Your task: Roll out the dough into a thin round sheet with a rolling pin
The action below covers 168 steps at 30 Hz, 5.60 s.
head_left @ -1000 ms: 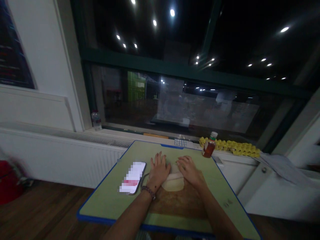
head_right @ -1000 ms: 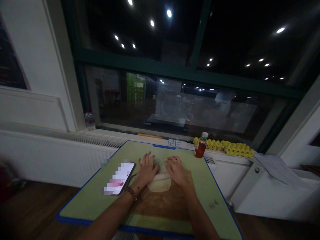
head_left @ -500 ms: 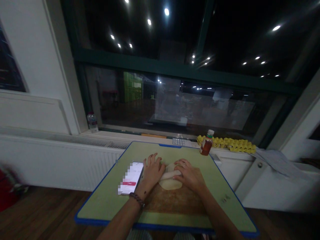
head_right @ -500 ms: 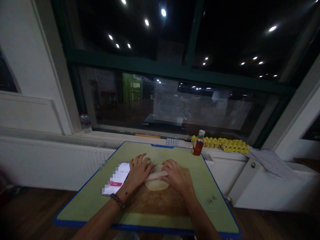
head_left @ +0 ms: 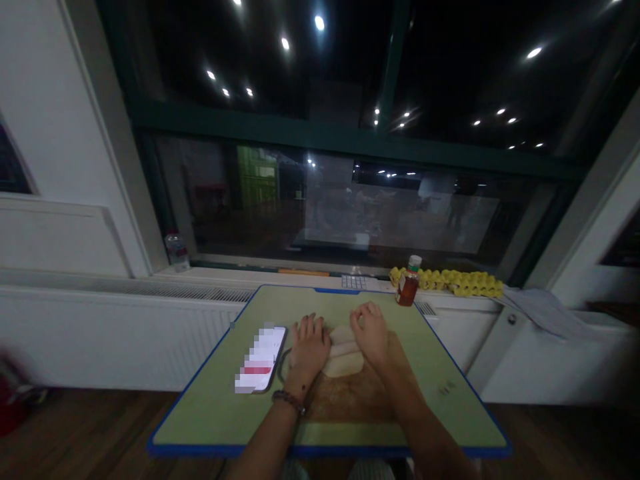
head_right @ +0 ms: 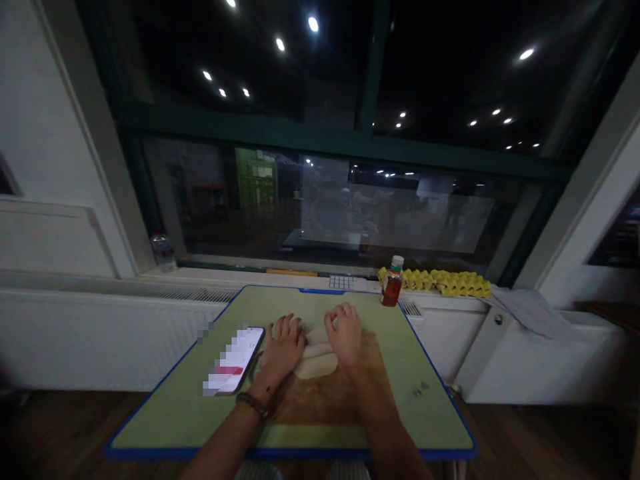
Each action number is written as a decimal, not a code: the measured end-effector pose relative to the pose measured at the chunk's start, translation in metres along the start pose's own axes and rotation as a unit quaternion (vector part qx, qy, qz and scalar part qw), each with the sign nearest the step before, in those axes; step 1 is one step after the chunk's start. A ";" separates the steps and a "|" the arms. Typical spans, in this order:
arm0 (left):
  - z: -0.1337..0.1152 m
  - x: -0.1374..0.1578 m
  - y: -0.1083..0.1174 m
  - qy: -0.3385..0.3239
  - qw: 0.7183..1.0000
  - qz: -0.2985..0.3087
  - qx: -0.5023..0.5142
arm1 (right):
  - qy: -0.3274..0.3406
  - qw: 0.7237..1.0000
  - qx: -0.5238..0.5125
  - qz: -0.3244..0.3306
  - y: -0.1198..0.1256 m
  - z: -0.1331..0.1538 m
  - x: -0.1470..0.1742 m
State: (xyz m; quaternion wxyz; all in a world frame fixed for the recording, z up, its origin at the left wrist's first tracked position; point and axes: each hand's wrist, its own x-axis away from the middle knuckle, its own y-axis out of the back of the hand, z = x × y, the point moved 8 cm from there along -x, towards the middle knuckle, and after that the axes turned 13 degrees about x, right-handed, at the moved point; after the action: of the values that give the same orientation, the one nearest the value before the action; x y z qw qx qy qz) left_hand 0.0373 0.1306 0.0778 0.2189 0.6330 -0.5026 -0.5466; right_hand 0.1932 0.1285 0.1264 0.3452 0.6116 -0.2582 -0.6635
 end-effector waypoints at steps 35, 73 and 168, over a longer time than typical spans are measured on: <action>-0.003 -0.005 -0.015 0.001 0.999 0.039 -0.003 | -0.018 0.977 0.188 0.097 -0.072 -0.009 0.012; -0.032 0.049 0.011 -0.091 0.996 0.008 0.021 | 0.115 0.964 0.215 0.107 -0.030 0.003 0.065; 0.002 0.005 -0.008 -0.013 0.996 0.090 -0.011 | 0.044 0.969 0.163 0.180 -0.077 -0.007 0.026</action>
State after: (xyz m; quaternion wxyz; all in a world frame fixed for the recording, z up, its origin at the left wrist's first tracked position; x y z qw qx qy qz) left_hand 0.0380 0.1295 0.0683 0.2675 0.5755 -0.5543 -0.5385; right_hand 0.1889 0.1571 0.0505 0.3650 0.6316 -0.4534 -0.5121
